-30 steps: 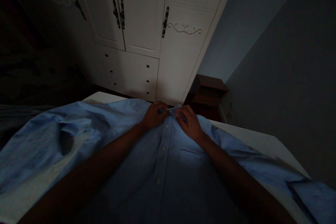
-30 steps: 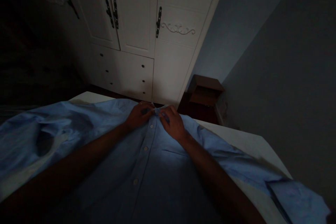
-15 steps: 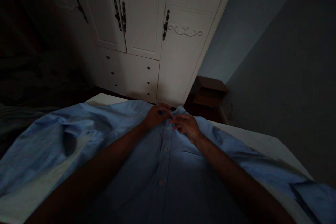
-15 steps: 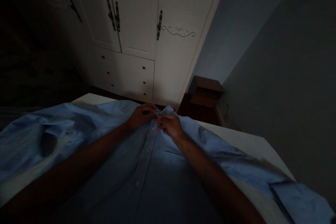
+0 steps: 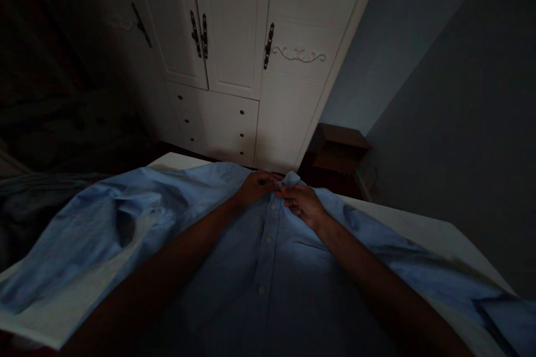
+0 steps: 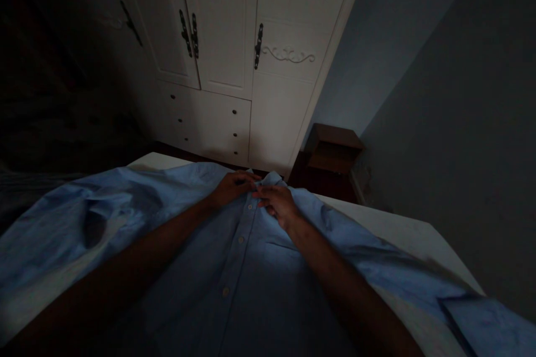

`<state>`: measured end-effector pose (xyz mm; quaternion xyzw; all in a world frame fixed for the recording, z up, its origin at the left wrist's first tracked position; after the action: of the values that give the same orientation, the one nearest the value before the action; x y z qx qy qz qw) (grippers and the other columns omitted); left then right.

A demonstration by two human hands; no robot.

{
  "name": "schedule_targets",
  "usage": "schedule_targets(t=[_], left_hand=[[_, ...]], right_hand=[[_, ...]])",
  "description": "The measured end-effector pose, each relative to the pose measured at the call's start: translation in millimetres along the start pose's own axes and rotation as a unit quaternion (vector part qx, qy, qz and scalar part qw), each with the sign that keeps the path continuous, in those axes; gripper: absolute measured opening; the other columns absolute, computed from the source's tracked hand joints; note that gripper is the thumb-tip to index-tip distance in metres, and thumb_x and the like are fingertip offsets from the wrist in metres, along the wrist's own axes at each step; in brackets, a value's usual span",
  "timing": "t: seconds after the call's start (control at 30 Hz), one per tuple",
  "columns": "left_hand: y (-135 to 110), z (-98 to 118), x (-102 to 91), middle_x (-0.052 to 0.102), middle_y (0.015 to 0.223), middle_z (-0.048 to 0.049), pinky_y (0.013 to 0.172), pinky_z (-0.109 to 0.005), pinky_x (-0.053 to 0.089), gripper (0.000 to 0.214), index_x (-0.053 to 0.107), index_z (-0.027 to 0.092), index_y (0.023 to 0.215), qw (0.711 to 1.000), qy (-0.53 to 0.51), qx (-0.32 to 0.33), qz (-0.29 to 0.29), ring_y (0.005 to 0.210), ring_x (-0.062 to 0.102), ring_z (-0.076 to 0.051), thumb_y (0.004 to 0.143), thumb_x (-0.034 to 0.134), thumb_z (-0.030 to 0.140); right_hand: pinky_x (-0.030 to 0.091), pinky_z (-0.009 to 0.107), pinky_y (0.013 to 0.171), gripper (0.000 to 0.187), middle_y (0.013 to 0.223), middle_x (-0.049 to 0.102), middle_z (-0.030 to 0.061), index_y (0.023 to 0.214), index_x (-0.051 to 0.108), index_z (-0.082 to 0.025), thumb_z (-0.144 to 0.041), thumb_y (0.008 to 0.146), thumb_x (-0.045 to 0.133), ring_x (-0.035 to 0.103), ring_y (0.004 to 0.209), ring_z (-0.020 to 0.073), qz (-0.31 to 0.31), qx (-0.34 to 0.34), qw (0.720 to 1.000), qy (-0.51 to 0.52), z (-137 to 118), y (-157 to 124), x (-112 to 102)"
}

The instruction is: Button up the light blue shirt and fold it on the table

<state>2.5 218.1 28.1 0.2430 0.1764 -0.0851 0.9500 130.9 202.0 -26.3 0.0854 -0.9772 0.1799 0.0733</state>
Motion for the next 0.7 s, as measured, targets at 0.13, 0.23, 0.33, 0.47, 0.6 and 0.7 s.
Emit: schedule_targets(t=[0.13,0.23,0.33,0.47,0.6,0.7], left_hand=[[0.3,-0.8,0.6,0.074,0.101,-0.0052,0.091,-0.034,0.05,0.014,0.071,0.019,0.074,1.0,-0.007,-0.024,0.005,0.094,0.068,-0.019,0.078,0.066,0.031],[-0.1,-3.1,-1.5,0.074,0.1,-0.0055,0.09,-0.033,0.05,0.017,0.072,0.019,0.075,0.999,-0.007,-0.041,0.021,0.094,0.068,-0.019,0.078,0.065,0.035],[-0.9,-4.0,-1.2,0.074,0.098,-0.0047,0.088,-0.031,0.051,0.016,0.071,0.019,0.074,0.999,0.007,-0.043,0.027,0.093,0.068,-0.018,0.079,0.064,0.034],[-3.4,5.6,-4.7,0.073,0.093,-0.0053,0.088,-0.033,0.05,0.015,0.069,0.019,0.073,0.993,0.102,-0.007,0.063,0.089,0.067,-0.019,0.08,0.063,0.03],[-5.0,18.2,-3.3,0.071,0.102,-0.0067,0.093,-0.035,0.047,0.016,0.069,0.019,0.086,0.981,0.179,0.048,0.064,0.099,0.065,-0.02,0.084,0.058,0.031],[-4.6,17.4,-2.1,0.069,0.113,-0.0092,0.096,-0.034,0.046,0.028,0.066,0.018,0.107,0.975,0.211,0.055,0.043,0.108,0.062,-0.019,0.091,0.043,0.023]], right_hand=[[0.022,0.012,0.027,0.007,0.075,0.073,0.0092,0.072,0.065,-0.012,-0.017,0.068,0.068,0.057,0.042,0.0075,-0.002,0.0,1.0,-0.003,-0.7,-1.4,1.1],[0.024,0.013,0.028,0.008,0.074,0.073,0.0087,0.073,0.063,-0.013,-0.018,0.068,0.068,0.06,0.045,0.0091,-0.003,-0.01,1.0,-0.011,-1.6,-1.4,1.6],[0.027,0.013,0.029,0.009,0.069,0.071,0.0059,0.072,0.062,-0.014,-0.02,0.068,0.067,0.061,0.046,0.0095,-0.005,-0.028,0.999,-0.02,-2.3,-0.4,2.2],[0.027,0.015,0.028,0.01,0.063,0.066,0.0021,0.072,0.06,-0.016,-0.024,0.069,0.065,0.06,0.048,0.011,-0.007,-0.057,0.997,-0.051,-4.6,-0.4,4.3],[0.029,0.016,0.029,0.017,0.064,0.064,0.0014,0.074,0.059,-0.017,-0.031,0.068,0.068,0.059,0.05,0.0118,-0.008,-0.074,0.995,-0.071,-7.5,-3.1,4.0],[0.032,0.017,0.031,0.023,0.068,0.065,0.0025,0.078,0.058,-0.017,-0.035,0.068,0.069,0.059,0.051,0.0123,-0.027,-0.072,0.996,-0.052,-7.3,-4.1,2.4]])
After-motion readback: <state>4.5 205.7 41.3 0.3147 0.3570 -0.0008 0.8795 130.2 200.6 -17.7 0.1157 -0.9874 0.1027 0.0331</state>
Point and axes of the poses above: each hand's wrist, its own y-axis towards the middle knuckle, its own x-axis out of the palm, z = x × y, the point moved 10 cm from there along y, towards the middle knuckle
